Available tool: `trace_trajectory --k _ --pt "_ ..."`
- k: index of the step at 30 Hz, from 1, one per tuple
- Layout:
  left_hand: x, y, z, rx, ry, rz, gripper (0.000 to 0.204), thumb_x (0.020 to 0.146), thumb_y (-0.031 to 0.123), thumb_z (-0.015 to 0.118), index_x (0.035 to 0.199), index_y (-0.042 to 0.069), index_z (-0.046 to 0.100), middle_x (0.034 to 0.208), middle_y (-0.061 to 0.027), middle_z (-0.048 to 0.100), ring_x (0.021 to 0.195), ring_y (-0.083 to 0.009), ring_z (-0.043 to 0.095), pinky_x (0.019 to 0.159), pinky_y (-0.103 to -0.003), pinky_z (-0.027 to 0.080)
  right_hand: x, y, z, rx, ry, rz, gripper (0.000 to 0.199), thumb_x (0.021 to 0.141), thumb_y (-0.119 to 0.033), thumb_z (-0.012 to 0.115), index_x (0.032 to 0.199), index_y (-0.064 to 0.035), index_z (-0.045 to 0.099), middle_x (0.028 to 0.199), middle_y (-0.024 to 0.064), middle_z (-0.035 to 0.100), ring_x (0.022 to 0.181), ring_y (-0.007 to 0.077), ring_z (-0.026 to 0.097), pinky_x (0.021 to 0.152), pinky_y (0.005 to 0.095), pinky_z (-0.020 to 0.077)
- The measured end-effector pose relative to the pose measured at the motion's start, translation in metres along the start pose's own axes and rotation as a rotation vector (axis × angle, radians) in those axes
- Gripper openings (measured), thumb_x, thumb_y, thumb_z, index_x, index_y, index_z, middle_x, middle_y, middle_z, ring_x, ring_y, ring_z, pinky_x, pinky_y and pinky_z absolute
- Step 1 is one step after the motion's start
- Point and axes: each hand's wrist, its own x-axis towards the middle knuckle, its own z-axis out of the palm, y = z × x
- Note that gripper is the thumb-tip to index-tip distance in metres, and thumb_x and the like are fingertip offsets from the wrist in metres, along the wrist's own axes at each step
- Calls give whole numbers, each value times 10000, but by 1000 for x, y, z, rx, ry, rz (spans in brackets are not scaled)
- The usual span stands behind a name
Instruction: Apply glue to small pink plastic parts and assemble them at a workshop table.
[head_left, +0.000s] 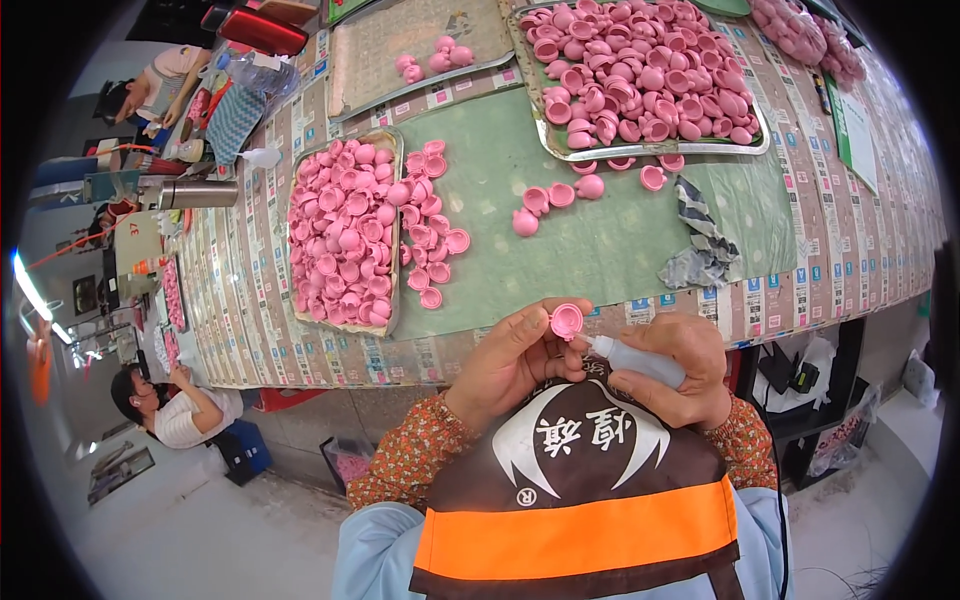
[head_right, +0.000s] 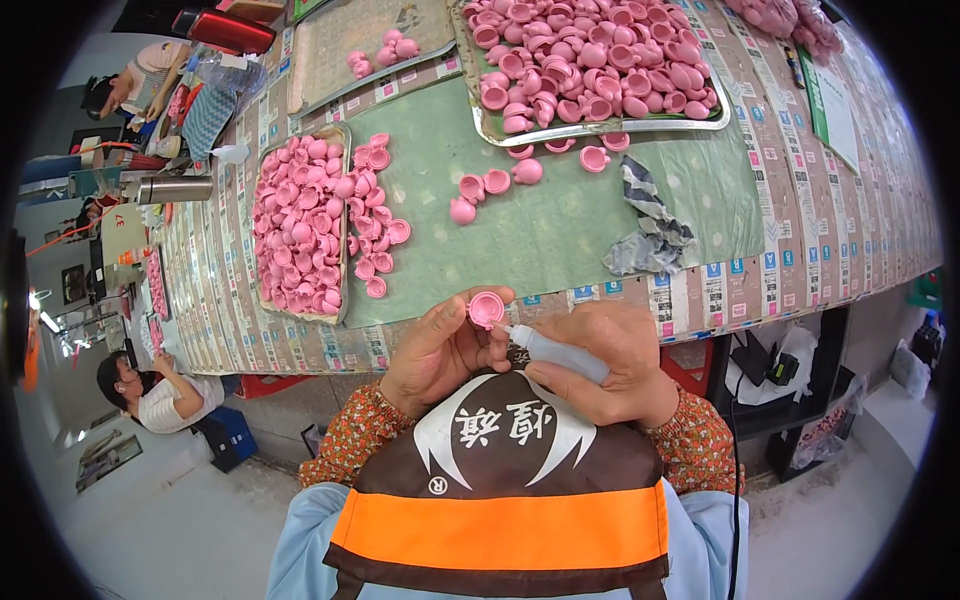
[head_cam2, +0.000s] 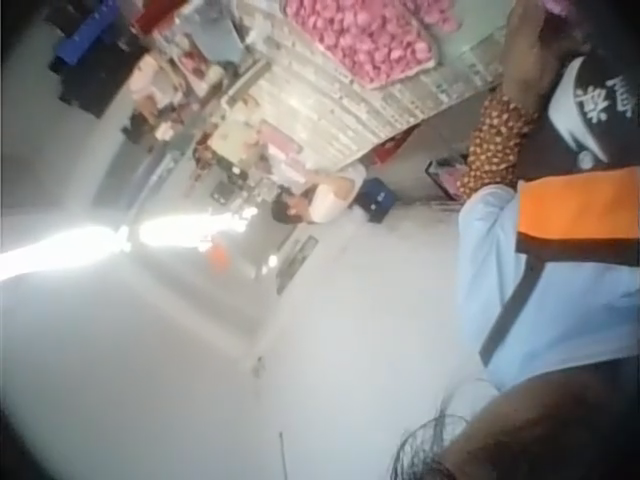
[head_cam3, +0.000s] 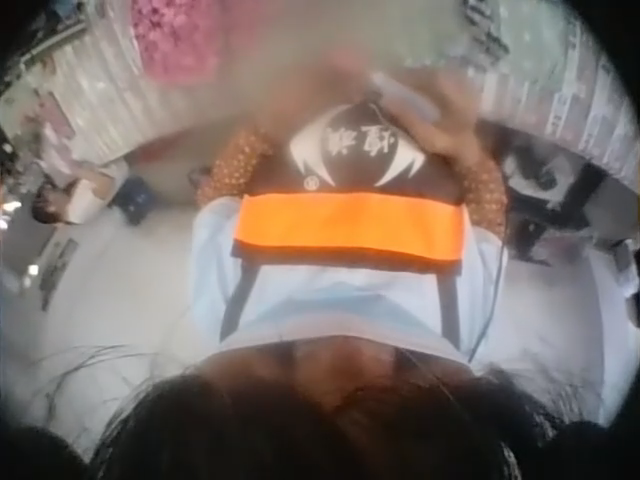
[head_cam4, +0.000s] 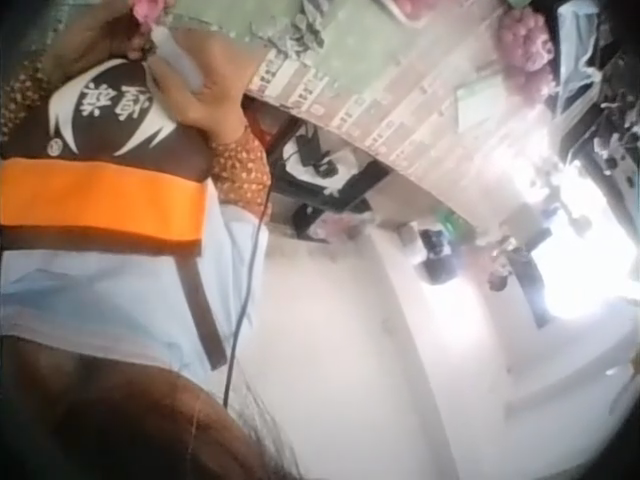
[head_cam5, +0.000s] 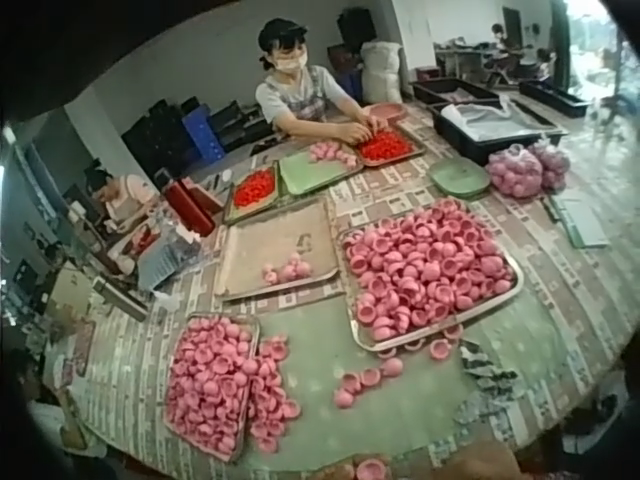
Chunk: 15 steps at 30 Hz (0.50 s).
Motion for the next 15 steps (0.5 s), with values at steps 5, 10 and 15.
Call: trace_trajectory --k 5,10,15 --pt "0 -1 0 3 -1 -12 566 1028 415 483 1366 -37 450 995 -107 646 859 -194 671 798 -350 583 1 1 -1 -9 -13 24 334 671 -98 832 919 -30 618 799 133 694 584 257 627 538 354 454" --pt "0 0 3 14 10 -22 568 1026 417 486 1364 -38 451 988 -105 645 851 -191 671 796 -344 585 0 2 -1 2 7 20 332 674 -99 829 922 -33 617 796 132 693 587 258 631 541 354 455" --pt "1 0 3 25 20 -27 564 1025 414 489 1361 -38 455 985 -103 644 845 -186 670 787 -336 588 -1 2 -1 -14 -5 13 334 674 -100 829 933 -29 631 843 141 712 603 261 645 552 354 467"
